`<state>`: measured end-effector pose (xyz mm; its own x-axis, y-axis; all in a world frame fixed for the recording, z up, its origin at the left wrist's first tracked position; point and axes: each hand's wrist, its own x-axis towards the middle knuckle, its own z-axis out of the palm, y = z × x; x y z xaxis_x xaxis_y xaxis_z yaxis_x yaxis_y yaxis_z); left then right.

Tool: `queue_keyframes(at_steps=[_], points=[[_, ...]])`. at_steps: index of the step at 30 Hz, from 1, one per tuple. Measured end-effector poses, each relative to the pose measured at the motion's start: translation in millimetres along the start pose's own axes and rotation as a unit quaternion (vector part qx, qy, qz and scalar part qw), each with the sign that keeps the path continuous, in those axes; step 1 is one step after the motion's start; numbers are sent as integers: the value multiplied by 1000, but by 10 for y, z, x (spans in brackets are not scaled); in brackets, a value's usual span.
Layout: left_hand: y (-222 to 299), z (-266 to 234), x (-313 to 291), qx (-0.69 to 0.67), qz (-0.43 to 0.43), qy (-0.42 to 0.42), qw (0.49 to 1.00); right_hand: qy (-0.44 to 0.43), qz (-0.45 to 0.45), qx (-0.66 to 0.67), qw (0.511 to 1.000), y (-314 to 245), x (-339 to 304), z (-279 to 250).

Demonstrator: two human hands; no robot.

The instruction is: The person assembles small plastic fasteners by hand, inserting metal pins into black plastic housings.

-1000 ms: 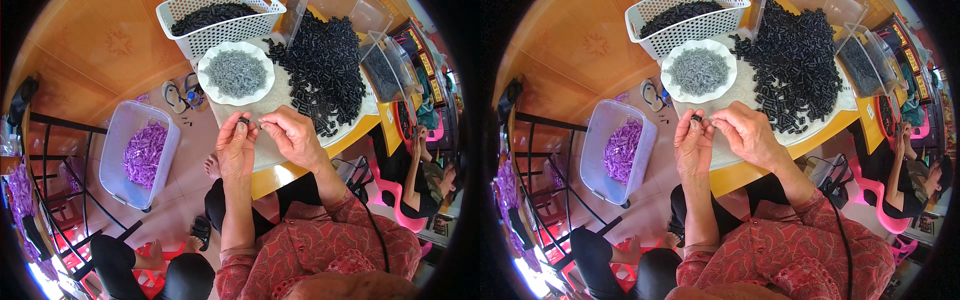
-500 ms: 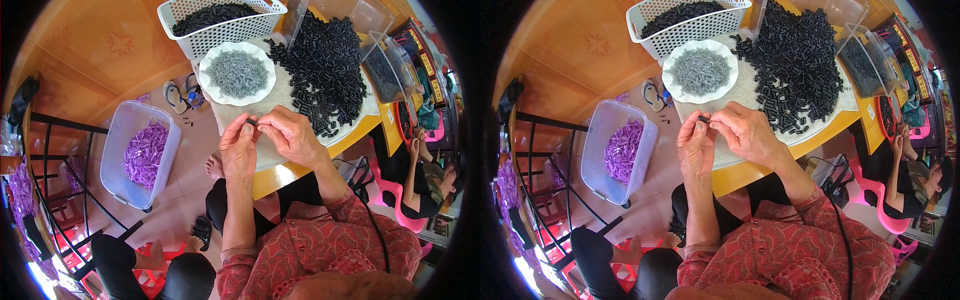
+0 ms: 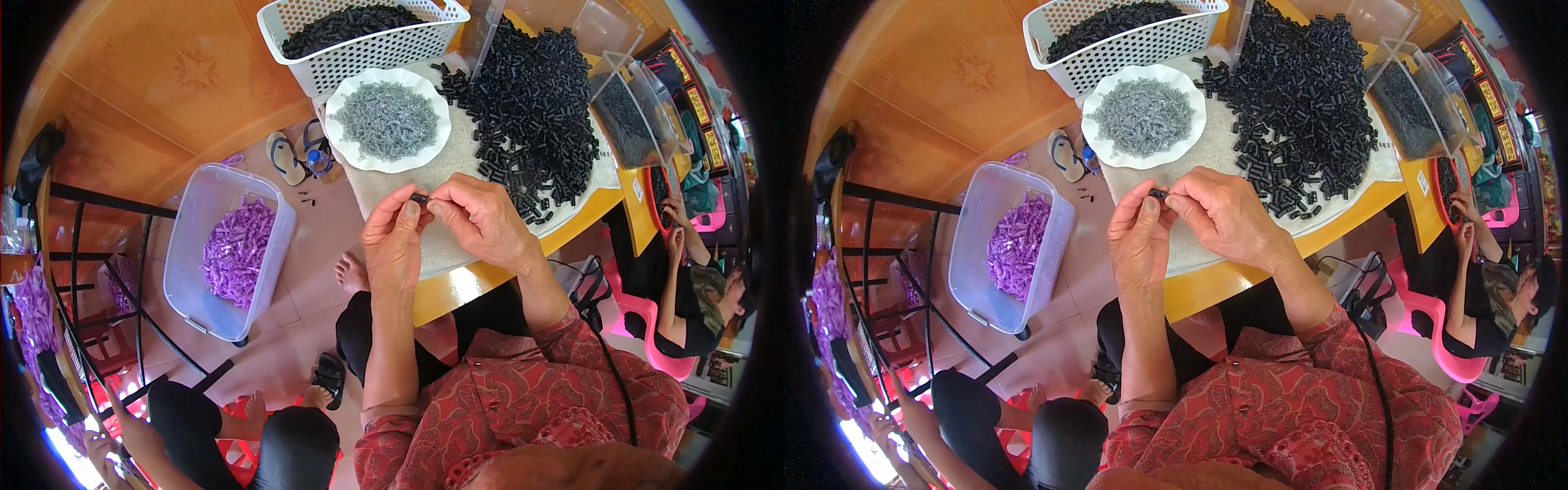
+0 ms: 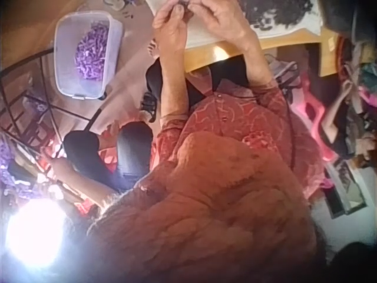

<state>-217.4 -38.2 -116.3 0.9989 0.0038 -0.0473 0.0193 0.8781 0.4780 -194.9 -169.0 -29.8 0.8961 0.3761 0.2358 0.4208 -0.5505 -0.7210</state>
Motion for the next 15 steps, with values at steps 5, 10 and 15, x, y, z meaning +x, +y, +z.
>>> queue_keyframes(at_steps=[5,10,15], points=[[9,14,-5,11,-13,9,1000,-17,18,7,1000,-25,36,-43],[2,10,2,-21,-42,-14,999,-36,62,75,995,4,52,-69],[-12,1,3,-116,-79,-12,990,-28,116,189,975,7,20,-19]])
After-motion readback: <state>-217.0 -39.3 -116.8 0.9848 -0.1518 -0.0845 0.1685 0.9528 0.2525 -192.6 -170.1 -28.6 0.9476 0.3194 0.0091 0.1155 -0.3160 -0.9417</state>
